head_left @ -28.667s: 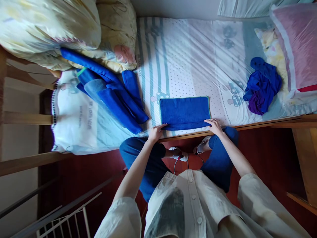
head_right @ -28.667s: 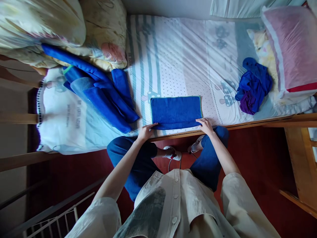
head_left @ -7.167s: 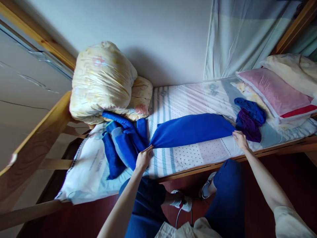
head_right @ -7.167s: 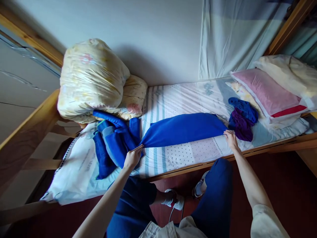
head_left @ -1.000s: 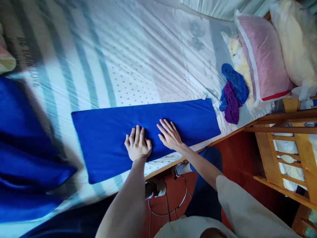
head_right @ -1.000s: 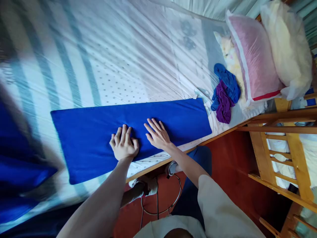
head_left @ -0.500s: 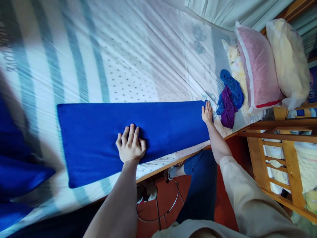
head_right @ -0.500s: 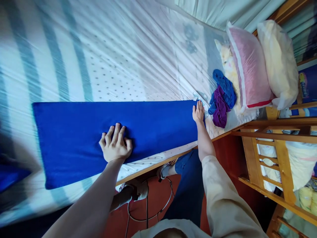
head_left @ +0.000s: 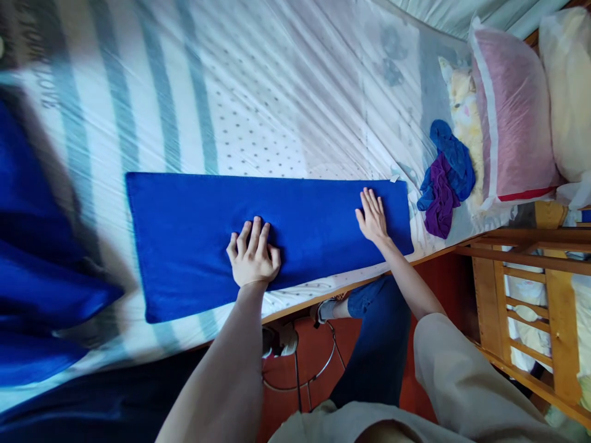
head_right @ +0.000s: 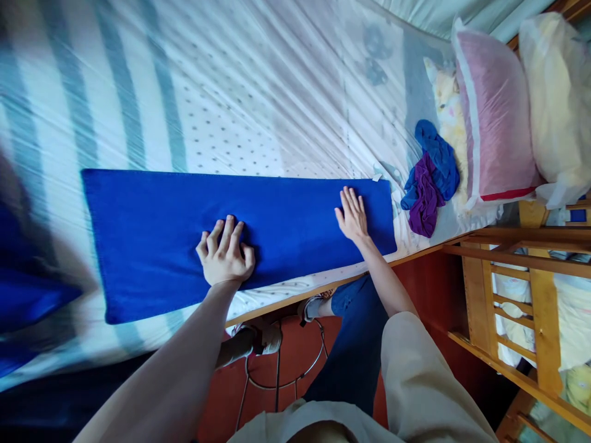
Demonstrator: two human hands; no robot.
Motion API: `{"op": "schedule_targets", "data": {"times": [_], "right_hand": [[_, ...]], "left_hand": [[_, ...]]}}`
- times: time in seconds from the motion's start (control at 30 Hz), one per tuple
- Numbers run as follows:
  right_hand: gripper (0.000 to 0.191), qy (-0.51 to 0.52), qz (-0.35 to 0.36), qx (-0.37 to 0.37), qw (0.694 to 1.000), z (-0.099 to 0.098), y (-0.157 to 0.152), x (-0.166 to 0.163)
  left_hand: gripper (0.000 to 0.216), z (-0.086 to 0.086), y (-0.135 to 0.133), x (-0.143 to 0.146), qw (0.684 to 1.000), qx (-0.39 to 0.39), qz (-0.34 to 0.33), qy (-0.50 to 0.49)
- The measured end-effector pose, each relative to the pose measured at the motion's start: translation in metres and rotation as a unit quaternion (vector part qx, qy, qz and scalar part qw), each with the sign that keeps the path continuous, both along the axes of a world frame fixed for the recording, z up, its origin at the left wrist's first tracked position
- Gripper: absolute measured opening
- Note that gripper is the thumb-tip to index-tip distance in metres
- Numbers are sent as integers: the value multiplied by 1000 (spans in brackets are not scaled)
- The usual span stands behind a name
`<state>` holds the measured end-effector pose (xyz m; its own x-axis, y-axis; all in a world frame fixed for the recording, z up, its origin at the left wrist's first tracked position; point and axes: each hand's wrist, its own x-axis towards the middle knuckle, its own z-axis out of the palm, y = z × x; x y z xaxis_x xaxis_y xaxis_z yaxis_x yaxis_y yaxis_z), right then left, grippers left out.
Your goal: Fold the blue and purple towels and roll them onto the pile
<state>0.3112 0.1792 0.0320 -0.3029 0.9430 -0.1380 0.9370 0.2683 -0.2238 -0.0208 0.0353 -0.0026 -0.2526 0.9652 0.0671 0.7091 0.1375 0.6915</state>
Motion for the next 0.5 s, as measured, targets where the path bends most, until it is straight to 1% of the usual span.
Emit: {"op": "schedule_targets", "data": {"times": [0.07,0.17,0.2,0.27,0.3,0.37,0.43,0.5], "right_hand": [[66,-18,-37,4,999,0,10,31],[68,-57,-131,17,990,0,33,84],[68,-62,-151,17,986,1,38,97],[68,-64,-160,29,985,2,39,111],[68,-62,-152,40,986,3,34,113],[68,-58,-120,56,990,4,13,110],[68,-52,-83,36,994,5,-15,109],[69,-48,-79,-2,996,6,-42,115]], "left_hand": [[62,1,0,-1,1000,-7,-3,-5],[62,2,0,-1,1000,-12,-4,-4],[62,3,0,-1,1000,-12,-3,-1],[62,4,1,0,1000,-13,0,8],[62,5,1,0,1000,-13,0,11],[62,6,1,1,1000,-18,0,13],[62,6,2,1,1000,-26,-1,11],[62,7,2,0,999,-36,1,6]]}}
